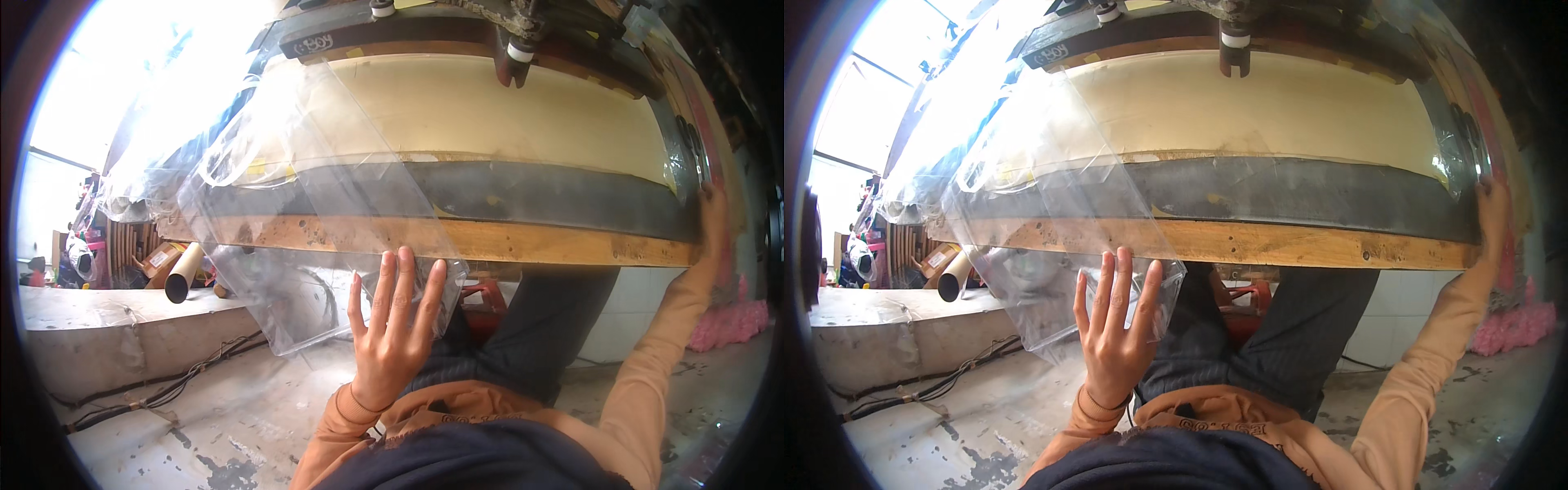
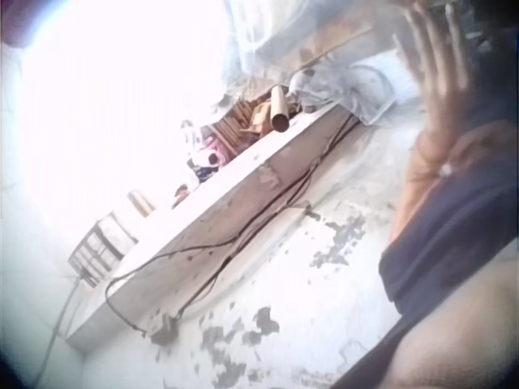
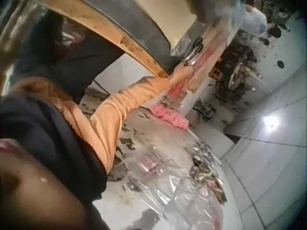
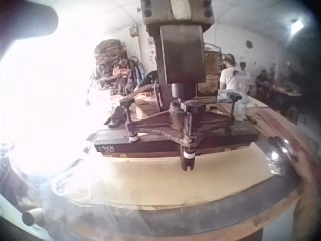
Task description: The person positions a clear plastic sheet on a workbench under a press machine and operates the machine to seal the plastic, repeating the action for several sections.
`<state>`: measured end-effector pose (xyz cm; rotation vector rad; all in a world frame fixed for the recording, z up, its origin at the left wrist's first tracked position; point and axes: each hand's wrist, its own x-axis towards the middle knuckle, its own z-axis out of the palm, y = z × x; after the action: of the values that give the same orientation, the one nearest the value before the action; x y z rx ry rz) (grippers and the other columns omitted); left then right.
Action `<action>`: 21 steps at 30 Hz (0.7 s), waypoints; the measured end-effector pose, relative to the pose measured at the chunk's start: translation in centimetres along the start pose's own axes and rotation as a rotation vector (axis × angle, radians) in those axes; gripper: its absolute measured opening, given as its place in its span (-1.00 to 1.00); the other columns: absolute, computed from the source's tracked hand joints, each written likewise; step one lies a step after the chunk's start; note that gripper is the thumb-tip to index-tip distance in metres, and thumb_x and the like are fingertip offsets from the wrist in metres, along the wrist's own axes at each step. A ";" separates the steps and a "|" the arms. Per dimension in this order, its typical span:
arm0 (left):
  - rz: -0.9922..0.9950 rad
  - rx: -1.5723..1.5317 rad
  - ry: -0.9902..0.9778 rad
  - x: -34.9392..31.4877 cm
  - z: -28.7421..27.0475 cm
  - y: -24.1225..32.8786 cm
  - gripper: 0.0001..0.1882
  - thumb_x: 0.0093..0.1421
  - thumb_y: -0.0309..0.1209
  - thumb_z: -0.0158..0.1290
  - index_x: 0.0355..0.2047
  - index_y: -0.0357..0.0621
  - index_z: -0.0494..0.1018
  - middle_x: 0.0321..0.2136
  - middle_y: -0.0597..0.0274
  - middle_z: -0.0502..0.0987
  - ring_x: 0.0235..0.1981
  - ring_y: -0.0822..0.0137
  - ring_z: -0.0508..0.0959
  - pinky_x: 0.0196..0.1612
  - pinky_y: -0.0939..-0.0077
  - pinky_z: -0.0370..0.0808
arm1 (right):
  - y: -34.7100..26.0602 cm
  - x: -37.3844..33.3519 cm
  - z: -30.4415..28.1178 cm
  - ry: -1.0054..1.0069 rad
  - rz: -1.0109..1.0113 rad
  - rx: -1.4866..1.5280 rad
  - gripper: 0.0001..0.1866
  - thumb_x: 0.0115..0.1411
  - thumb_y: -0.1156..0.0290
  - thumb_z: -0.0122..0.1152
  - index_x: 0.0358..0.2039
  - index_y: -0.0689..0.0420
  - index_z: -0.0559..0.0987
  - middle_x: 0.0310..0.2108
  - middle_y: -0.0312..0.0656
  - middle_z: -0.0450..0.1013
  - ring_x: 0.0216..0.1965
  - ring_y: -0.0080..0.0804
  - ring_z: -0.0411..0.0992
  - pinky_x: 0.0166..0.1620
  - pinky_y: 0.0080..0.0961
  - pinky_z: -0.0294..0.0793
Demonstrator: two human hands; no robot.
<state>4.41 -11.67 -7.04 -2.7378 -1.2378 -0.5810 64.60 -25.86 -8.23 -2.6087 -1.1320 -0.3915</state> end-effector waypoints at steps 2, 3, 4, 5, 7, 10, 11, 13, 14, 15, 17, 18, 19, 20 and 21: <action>0.018 -0.022 -0.002 0.1 0.0 0.0 -0.56 0.08 -0.48 0.00 0.01 0.07 0.42 0.10 0.07 0.32 0.15 0.12 0.30 0.20 0.06 0.11 | -0.1 0.0 -0.1 0.015 -0.019 0.087 -0.67 0.13 0.43 0.07 -0.09 0.30 0.45 -0.18 0.03 0.45 -0.12 -0.23 0.41 -0.04 -0.43 0.30; 0.030 -0.043 0.001 0.2 0.1 0.1 -0.58 0.08 -0.48 0.00 0.00 0.08 0.43 0.10 0.05 0.33 0.15 0.11 0.30 0.19 0.05 0.12 | -0.1 0.0 -0.2 0.037 -0.035 0.118 -0.66 0.14 0.43 0.07 -0.07 0.31 0.43 -0.16 0.01 0.43 -0.10 -0.27 0.39 -0.02 -0.46 0.28; 0.048 -0.071 0.004 0.4 0.5 0.1 -0.58 0.08 -0.48 0.00 -0.01 0.09 0.44 0.10 0.04 0.33 0.15 0.09 0.30 0.19 0.04 0.13 | -0.5 -0.4 -0.6 0.061 -0.046 0.141 -0.64 0.15 0.42 0.06 -0.05 0.31 0.41 -0.14 -0.01 0.42 -0.08 -0.31 0.37 0.00 -0.49 0.26; 0.060 -0.078 0.007 0.5 0.4 0.2 -0.59 0.08 -0.46 0.01 -0.01 0.11 0.44 0.09 0.02 0.33 0.15 0.08 0.30 0.18 0.03 0.15 | -2.3 -0.9 -1.0 0.027 0.013 0.375 -0.65 0.16 0.43 0.05 -0.06 0.30 0.41 -0.12 -0.04 0.40 -0.06 -0.33 0.35 0.01 -0.51 0.24; 0.083 -0.100 0.013 0.7 0.6 0.7 -0.60 0.09 -0.43 0.02 -0.02 0.14 0.45 0.08 -0.01 0.34 0.14 0.06 0.31 0.17 0.02 0.18 | -7.5 -2.7 -3.5 -0.047 0.136 0.834 -0.68 0.18 0.43 0.03 -0.06 0.28 0.40 -0.09 -0.10 0.36 -0.03 -0.38 0.30 0.04 -0.54 0.20; 0.098 -0.037 0.021 1.1 0.9 1.5 -0.58 0.12 -0.37 -0.03 0.03 0.12 0.40 0.04 0.00 0.38 0.09 0.11 0.37 0.14 -0.03 0.19 | -11.7 -4.5 -8.0 -0.176 -0.067 0.639 -0.76 0.15 0.45 0.05 -0.16 0.24 0.44 -0.14 -0.17 0.34 -0.05 -0.43 0.29 0.03 -0.56 0.19; 0.086 -0.039 0.018 1.2 0.8 1.8 -0.58 0.12 -0.37 -0.03 0.03 0.11 0.40 0.03 -0.02 0.38 0.09 0.10 0.38 0.14 -0.04 0.19 | -12.9 -4.5 -9.4 -0.263 -0.151 0.639 -0.77 0.13 0.46 0.05 -0.19 0.24 0.44 -0.15 -0.17 0.33 -0.05 -0.43 0.28 0.03 -0.56 0.19; 0.065 -0.043 0.016 1.3 0.8 2.3 -0.59 0.12 -0.38 -0.04 0.03 0.10 0.41 0.02 -0.04 0.39 0.08 0.09 0.38 0.13 -0.05 0.19 | -15.0 -4.1 -11.4 -0.432 -0.318 0.637 -0.81 0.10 0.47 0.06 -0.26 0.23 0.43 -0.17 -0.17 0.32 -0.04 -0.42 0.28 0.03 -0.54 0.18; 0.062 -0.037 0.008 1.4 0.6 2.4 -0.59 0.12 -0.38 -0.03 0.02 0.09 0.41 0.02 -0.05 0.39 0.08 0.08 0.39 0.13 -0.05 0.19 | -16.3 -3.7 -12.2 -0.503 -0.332 0.654 -0.82 0.08 0.46 0.07 -0.29 0.24 0.43 -0.18 -0.18 0.31 -0.04 -0.42 0.28 0.02 -0.53 0.19; 0.055 -0.026 -0.003 1.3 0.5 2.5 -0.59 0.11 -0.38 -0.03 0.02 0.08 0.42 0.01 -0.07 0.39 0.08 0.07 0.39 0.13 -0.06 0.18 | -17.8 -3.0 -12.5 -0.578 -0.350 0.676 -0.82 0.06 0.46 0.09 -0.32 0.25 0.42 -0.20 -0.18 0.31 -0.05 -0.41 0.29 0.01 -0.52 0.20; 0.055 -0.027 -0.012 1.5 0.5 2.6 -0.59 0.11 -0.38 -0.03 0.02 0.08 0.42 0.01 -0.08 0.39 0.07 0.06 0.39 0.14 -0.06 0.18 | -20.6 -2.5 -13.1 -0.610 -0.430 0.653 -0.83 0.02 0.42 0.09 -0.40 0.25 0.42 -0.21 -0.19 0.31 -0.06 -0.42 0.29 -0.02 -0.54 0.21; 0.057 -0.026 -0.015 1.5 0.5 2.6 -0.59 0.10 -0.38 -0.03 0.01 0.07 0.42 0.01 -0.08 0.39 0.07 0.06 0.39 0.14 -0.05 0.18 | -21.9 -2.4 -13.2 -0.573 -0.498 0.620 -0.83 -0.01 0.39 0.07 -0.45 0.24 0.42 -0.20 -0.19 0.30 -0.06 -0.43 0.30 -0.03 -0.58 0.21; 0.053 -0.016 -0.017 1.5 0.2 2.5 -0.59 0.10 -0.38 -0.02 0.01 0.07 0.43 0.01 -0.09 0.39 0.07 0.06 0.40 0.14 -0.05 0.17 | -23.3 -2.2 -13.0 -0.502 -0.617 0.483 -0.81 -0.03 0.36 0.09 -0.46 0.23 0.43 -0.20 -0.17 0.30 -0.03 -0.39 0.29 -0.02 -0.53 0.22; 0.054 -0.016 -0.020 1.5 0.3 2.6 -0.59 0.10 -0.38 -0.02 0.01 0.08 0.43 0.01 -0.09 0.39 0.07 0.06 0.40 0.14 -0.05 0.17 | -24.4 -2.1 -12.7 -0.415 -0.720 0.343 -0.79 -0.05 0.34 0.12 -0.46 0.23 0.43 -0.19 -0.14 0.30 -0.01 -0.36 0.28 -0.01 -0.47 0.23; 0.054 -0.016 -0.023 1.6 0.3 2.7 -0.59 0.09 -0.38 -0.02 0.01 0.08 0.43 0.01 -0.09 0.39 0.06 0.06 0.40 0.15 -0.06 0.16 | -25.4 -2.0 -11.8 -0.289 -0.854 0.088 -0.75 -0.06 0.32 0.17 -0.43 0.23 0.44 -0.19 -0.09 0.31 0.06 -0.28 0.26 0.03 -0.34 0.25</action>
<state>7.43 -12.25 -6.51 -2.7892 -1.1649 -0.5576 42.84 -14.60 5.52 -2.0149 -2.2772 -0.1063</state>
